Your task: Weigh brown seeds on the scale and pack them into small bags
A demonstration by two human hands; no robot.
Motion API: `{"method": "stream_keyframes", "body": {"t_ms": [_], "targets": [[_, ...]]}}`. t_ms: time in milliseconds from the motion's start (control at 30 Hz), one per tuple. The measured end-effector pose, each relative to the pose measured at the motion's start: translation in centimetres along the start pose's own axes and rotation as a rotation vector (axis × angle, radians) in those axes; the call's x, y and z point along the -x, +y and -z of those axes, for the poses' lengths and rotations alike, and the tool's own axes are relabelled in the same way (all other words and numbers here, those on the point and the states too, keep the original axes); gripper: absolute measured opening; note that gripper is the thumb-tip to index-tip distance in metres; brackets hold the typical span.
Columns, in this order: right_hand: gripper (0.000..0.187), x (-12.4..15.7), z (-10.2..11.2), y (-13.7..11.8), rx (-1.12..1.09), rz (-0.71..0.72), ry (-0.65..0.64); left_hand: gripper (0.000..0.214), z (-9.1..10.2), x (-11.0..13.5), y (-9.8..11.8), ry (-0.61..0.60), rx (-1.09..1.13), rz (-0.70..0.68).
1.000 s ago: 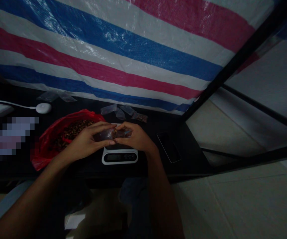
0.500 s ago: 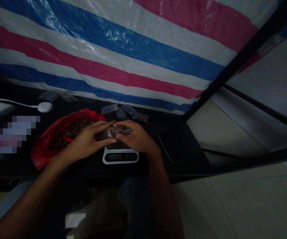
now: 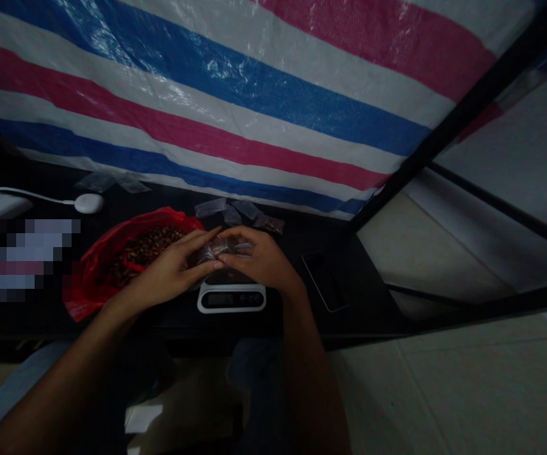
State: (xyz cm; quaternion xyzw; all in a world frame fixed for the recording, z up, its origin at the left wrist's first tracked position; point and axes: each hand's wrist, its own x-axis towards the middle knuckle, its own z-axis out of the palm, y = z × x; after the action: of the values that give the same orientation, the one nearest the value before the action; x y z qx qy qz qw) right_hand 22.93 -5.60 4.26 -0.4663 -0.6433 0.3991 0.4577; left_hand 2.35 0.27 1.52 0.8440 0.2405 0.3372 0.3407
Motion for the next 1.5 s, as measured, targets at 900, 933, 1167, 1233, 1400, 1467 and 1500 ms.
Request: {"method": "stream_keyframes", "body": {"t_ms": [900, 933, 1167, 1233, 1400, 1467, 1500], "targets": [[0.041, -1.2, -0.5, 2.0, -0.089, -0.056, 0.17, 0.073, -2.2, -0.6, -1.2, 0.165, 0.124, 0.127], [0.04, -1.2, -0.6, 1.9, -0.086, -0.053, 0.169, 0.072, -2.3, -0.7, -1.2, 0.163, 0.127, 0.143], [0.036, -1.2, -0.7, 2.3, -0.088, -0.046, 0.166, 0.069, -2.6, -1.1, -1.1, 0.174, 0.079, 0.161], [0.036, -1.2, -0.5, 2.3, -0.073, -0.04, 0.164, 0.067, -2.8, -1.2, -1.2, 0.187, 0.07, 0.137], [0.03, -1.1, -0.1, 1.8, 0.008, -0.021, 0.138, 0.066, -3.0, -1.4, -1.3, 0.21, 0.04, 0.08], [0.03, -1.1, -0.2, 1.5, 0.007, -0.023, 0.143, 0.064, -3.1, -1.5, -1.2, 0.215, 0.021, 0.066], [0.031, -1.0, -0.2, 1.5, -0.009, -0.023, 0.147, 0.063, -3.2, -1.5, -1.1, 0.217, 0.015, 0.061]]}}
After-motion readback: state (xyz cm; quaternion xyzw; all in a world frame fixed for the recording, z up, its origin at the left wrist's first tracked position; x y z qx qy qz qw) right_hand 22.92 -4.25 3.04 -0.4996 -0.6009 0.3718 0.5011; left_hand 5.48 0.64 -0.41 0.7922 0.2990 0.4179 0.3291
